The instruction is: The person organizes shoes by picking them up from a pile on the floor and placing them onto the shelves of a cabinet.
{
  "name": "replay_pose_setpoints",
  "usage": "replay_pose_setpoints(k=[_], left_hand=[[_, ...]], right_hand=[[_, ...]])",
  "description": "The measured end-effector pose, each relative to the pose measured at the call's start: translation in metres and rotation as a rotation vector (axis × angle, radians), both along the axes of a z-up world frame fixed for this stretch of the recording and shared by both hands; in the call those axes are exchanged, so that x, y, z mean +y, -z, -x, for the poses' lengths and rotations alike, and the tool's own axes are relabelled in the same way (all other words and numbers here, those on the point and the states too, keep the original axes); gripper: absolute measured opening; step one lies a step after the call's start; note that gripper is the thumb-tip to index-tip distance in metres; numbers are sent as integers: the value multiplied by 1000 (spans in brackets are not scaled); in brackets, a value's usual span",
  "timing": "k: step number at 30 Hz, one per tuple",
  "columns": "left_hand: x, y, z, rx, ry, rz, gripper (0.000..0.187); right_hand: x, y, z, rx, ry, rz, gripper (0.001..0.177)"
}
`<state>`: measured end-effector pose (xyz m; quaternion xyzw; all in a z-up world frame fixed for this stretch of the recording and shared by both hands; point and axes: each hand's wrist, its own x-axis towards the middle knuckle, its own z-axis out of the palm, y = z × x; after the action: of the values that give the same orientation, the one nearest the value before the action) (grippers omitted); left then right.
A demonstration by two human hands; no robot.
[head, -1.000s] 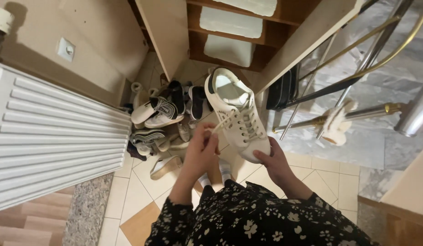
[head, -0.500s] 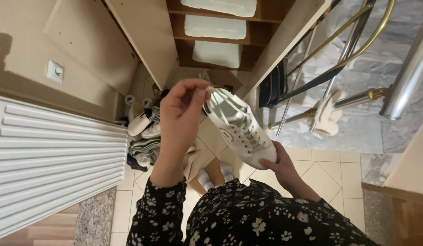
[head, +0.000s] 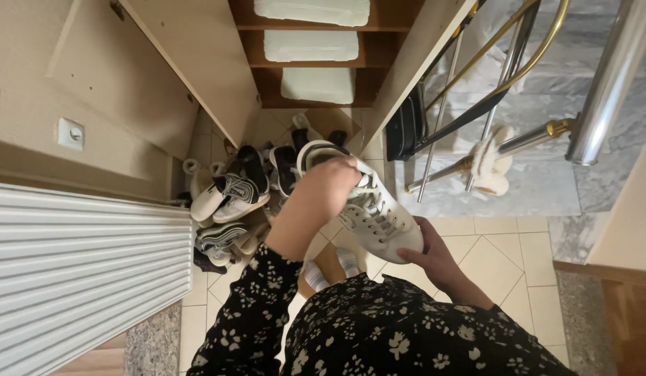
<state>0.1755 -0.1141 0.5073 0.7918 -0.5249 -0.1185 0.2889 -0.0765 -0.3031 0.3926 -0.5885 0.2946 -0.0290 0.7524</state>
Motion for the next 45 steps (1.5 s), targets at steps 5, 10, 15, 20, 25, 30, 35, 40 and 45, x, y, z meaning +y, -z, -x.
replay_pose_setpoints(k=[5, 10, 15, 20, 25, 30, 35, 40, 45], left_hand=[[-7, 6, -7, 247, 160, -60, 21], [-4, -7, -7, 495, 198, -266, 34], [5, -26, -4, 450, 196, -356, 42], [30, -55, -2, 240, -95, -55, 29], [59, -67, 2, 201, -373, 121, 34], [61, -55, 19, 426, -487, -2, 63], [52, -4, 20, 364, -456, 285, 37], [40, 9, 22, 166, -461, 334, 19], [26, 19, 10, -152, -259, 186, 19]], right_hand=[[0, 4, 6, -17, -5, -36, 84], [5, -12, 9, 12, -32, -15, 84], [7, 2, 13, -1, -6, -32, 84], [8, 12, 15, 9, 20, -11, 83], [15, -5, 14, 25, 66, -8, 79], [16, -3, 11, 20, 101, -12, 77], [16, 1, 8, 1, 94, -29, 76], [17, 3, 9, -2, 95, -30, 80], [20, 3, 10, -12, 62, -34, 80]])
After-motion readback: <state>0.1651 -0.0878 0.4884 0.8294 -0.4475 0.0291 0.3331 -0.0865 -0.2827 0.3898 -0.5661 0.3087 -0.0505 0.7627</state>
